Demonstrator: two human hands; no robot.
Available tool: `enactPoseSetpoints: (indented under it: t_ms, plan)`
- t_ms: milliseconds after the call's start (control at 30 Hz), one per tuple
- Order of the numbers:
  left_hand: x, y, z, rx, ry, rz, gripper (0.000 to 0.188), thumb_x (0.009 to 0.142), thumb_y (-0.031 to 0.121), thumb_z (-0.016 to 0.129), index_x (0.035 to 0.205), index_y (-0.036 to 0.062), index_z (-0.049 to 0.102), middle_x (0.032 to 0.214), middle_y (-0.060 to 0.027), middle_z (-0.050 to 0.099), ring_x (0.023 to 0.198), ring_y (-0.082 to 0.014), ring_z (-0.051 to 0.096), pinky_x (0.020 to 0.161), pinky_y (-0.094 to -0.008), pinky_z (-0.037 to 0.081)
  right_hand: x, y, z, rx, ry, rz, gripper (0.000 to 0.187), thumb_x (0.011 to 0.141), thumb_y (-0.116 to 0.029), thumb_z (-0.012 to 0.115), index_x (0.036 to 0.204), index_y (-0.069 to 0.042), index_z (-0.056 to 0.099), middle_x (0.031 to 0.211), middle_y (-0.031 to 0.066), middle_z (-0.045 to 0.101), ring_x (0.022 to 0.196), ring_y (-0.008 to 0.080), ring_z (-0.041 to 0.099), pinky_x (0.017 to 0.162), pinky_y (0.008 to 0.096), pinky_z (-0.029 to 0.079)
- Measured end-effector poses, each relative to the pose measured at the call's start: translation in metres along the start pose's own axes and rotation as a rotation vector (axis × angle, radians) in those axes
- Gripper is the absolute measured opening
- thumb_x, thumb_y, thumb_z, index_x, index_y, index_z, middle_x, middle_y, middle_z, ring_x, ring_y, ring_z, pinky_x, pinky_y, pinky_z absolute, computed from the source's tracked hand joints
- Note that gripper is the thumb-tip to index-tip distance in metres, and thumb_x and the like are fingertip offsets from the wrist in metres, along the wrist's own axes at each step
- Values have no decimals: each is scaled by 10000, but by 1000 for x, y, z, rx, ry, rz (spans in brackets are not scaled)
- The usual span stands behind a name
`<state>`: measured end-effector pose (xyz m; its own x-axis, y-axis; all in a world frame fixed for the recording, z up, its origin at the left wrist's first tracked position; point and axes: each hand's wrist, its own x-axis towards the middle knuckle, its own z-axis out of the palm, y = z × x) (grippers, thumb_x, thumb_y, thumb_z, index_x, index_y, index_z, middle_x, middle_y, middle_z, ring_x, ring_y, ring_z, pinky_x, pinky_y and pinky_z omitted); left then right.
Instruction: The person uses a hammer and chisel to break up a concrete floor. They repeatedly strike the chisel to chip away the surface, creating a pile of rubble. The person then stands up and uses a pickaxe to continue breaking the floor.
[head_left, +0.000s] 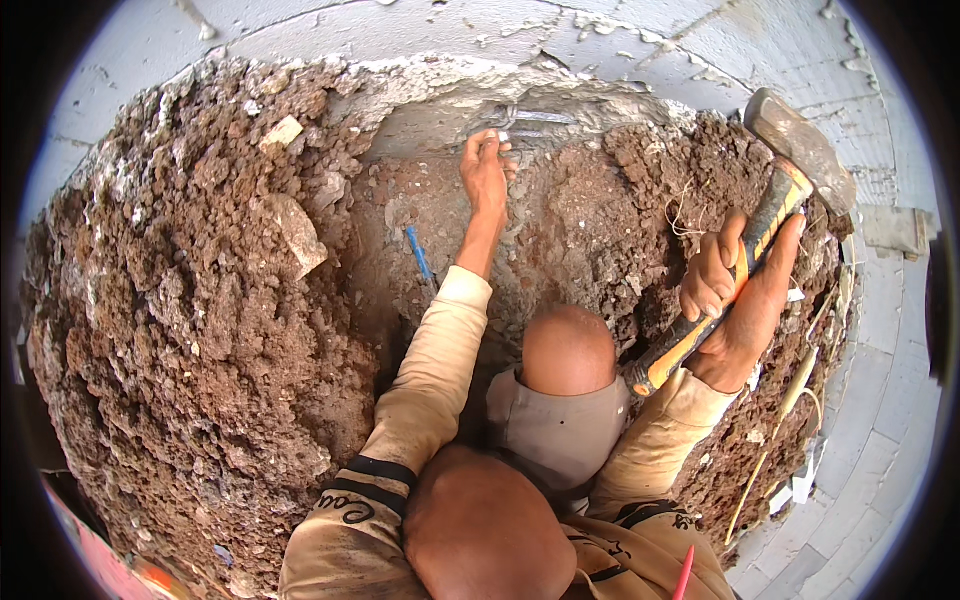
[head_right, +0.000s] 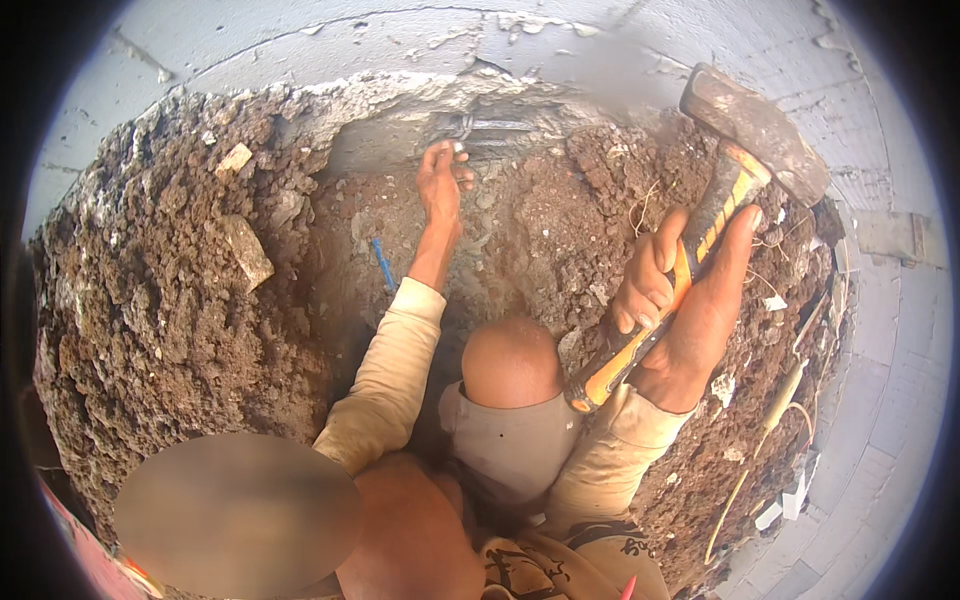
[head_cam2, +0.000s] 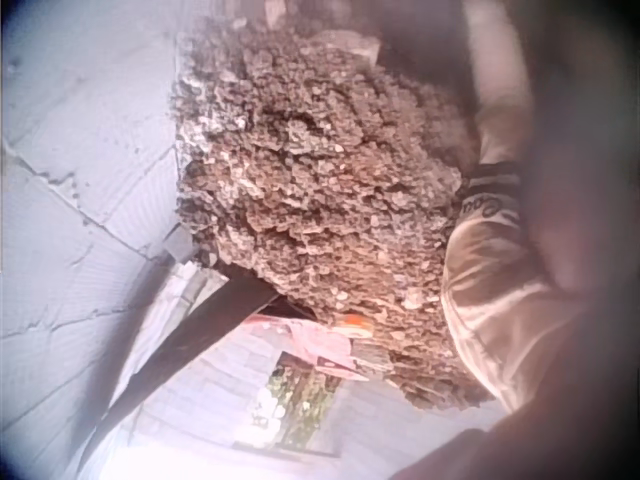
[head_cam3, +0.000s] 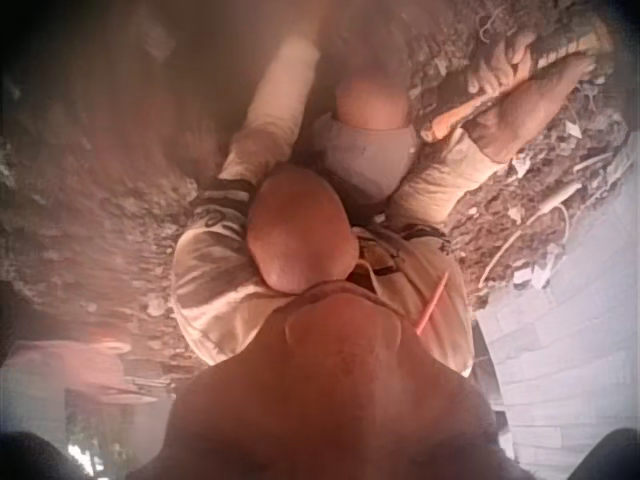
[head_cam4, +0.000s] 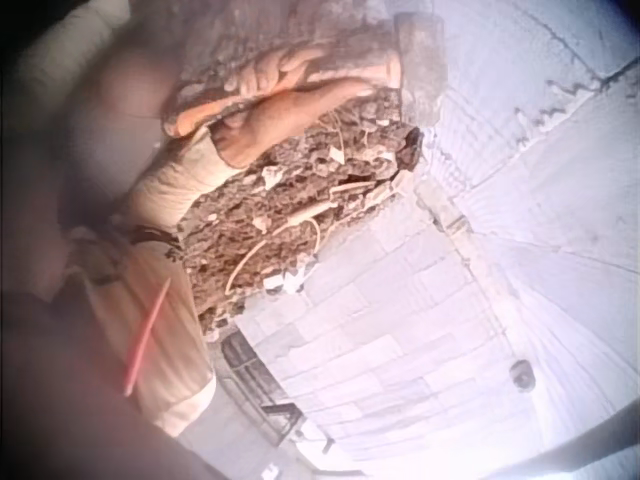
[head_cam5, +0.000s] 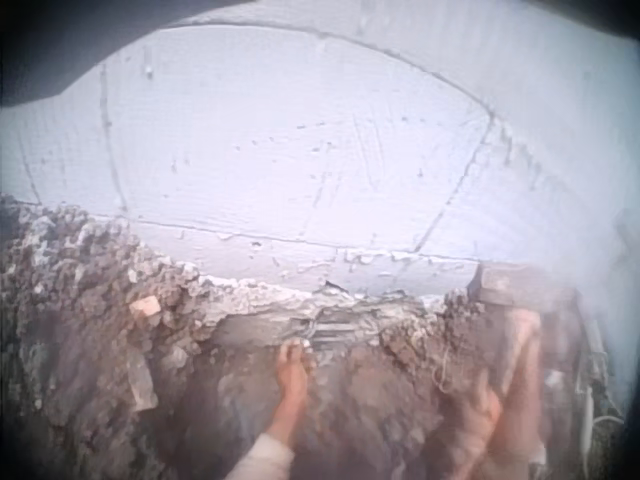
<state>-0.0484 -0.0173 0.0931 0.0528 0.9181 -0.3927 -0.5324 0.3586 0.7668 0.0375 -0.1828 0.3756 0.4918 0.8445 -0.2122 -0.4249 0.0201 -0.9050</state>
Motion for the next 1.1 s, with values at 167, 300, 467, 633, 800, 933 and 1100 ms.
enactPoseSetpoints:
  t_ms: [167, 300, 467, 633, 800, 933, 1100]
  plan:
    - [0, 8, 5, 563, 61, 275, 293, 958, 332, 628, 953, 39, 631, 774, -102, 683, 617, -179, 616, 582, -339, 480, -32, 17, -6, 335, -11, 6, 694, 968, -736, 243, 705, -109, 385, 458, -3, 320, 296, 101, 306, 259, 262, 312]
    - [7, 30, 6, 1102, 37, 398, 449, 924, 443, 603, 829, 5, 636, 771, -204, 673, 720, -344, 641, 723, -457, 475, -41, 58, -18, 441, -79, 294, 728, 945, -767, 229, 708, -103, 409, 476, -7, 336, 323, 108, 345, 302, 280, 364]
    - [19, 40, 7, 1349, -164, 435, 613, 950, 511, 478, 824, -63, 653, 820, -287, 659, 824, -448, 630, 786, -504, 458, -34, 86, -39, 485, -161, 482, 697, 956, -743, 290, 741, -103, 466, 517, -12, 379, 357, 103, 363, 355, 265, 388]
    - [44, 25, -12, 1394, -160, 557, 572, 998, 475, 438, 901, -16, 716, 891, -263, 698, 852, -401, 657, 779, -507, 458, -34, 90, -45, 537, -232, 398, 638, 964, -701, 394, 762, -101, 478, 559, -22, 389, 420, 92, 381, 408, 257, 375]
    - [25, 17, -49, 1354, -165, 518, 564, 1006, 473, 426, 880, -4, 697, 856, -235, 674, 814, -372, 633, 750, -484, 446, -35, 99, -32, 544, -324, 370, 646, 985, -675, 373, 766, -75, 468, 556, -8, 400, 426, 102, 400, 431, 276, 405]
    - [20, 4, -68, 1251, -177, 433, 558, 1012, 473, 417, 863, 5, 682, 827, -213, 656, 784, -349, 613, 727, -466, 436, -32, 114, -15, 573, -257, 474, 643, 979, -675, 400, 758, -76, 474, 576, -13, 384, 451, 86, 370, 434, 248, 360]
    - [18, 18, -83, 1173, -169, 381, 553, 1020, 471, 406, 841, 16, 663, 792, -186, 632, 746, -320, 589, 698, -443, 424, -26, 106, -20, 537, -233, 490, 645, 964, -696, 404, 745, -93, 469, 577, -26, 393, 443, 84, 391, 429, 259, 371]
